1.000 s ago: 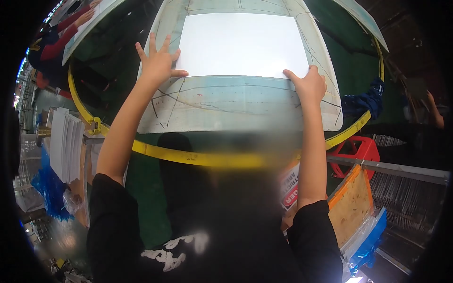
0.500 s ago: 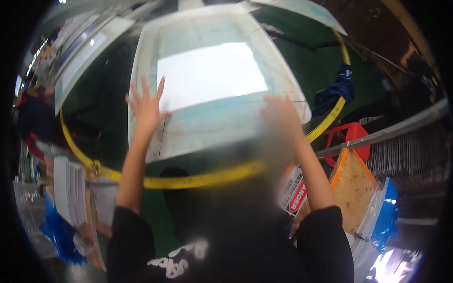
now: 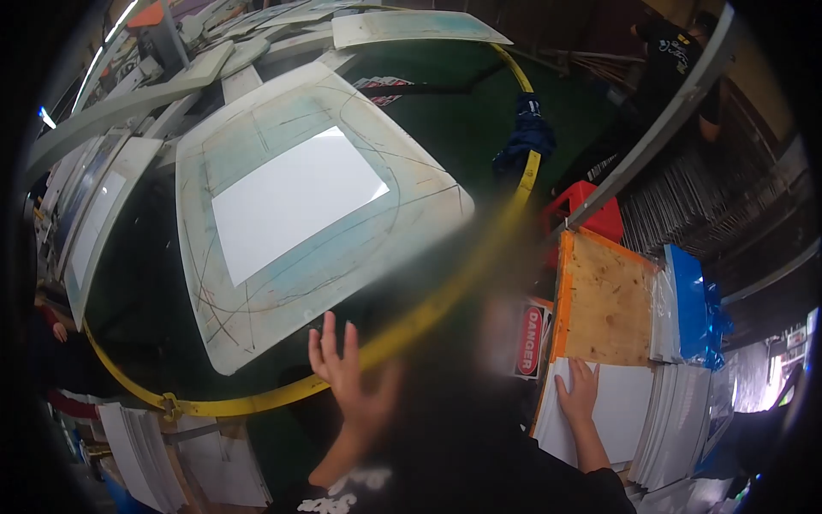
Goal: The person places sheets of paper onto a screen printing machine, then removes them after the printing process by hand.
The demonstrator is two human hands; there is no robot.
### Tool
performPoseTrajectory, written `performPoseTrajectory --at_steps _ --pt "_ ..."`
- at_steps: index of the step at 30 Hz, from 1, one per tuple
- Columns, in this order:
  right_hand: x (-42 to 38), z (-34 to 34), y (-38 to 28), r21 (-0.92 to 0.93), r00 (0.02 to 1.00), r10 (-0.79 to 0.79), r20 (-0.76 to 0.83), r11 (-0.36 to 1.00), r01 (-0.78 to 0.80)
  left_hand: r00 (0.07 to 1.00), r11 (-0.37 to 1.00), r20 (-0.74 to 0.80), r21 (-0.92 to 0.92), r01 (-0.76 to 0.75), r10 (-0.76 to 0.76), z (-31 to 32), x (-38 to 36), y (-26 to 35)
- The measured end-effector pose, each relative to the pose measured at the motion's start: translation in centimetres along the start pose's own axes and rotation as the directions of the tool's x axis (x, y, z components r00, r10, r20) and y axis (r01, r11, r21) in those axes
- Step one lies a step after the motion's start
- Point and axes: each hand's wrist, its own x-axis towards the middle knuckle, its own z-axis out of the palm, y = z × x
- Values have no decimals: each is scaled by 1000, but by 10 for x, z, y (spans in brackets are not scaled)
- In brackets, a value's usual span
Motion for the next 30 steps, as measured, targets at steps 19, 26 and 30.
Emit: performPoseTrajectory --at_steps 19,26,30 --pt "32 -25 22 202 937 38 -346 979 35 987 989 156 -148 -22 45 18 0 21" --pt "67 -72 32 208 970 155 -189 971 -115 896 756 437 -557 343 -84 35 -18 21" --pt "116 -157 -50 169 945 114 -305 984 -64 768 879 638 -400 260 63 57 -21 13"
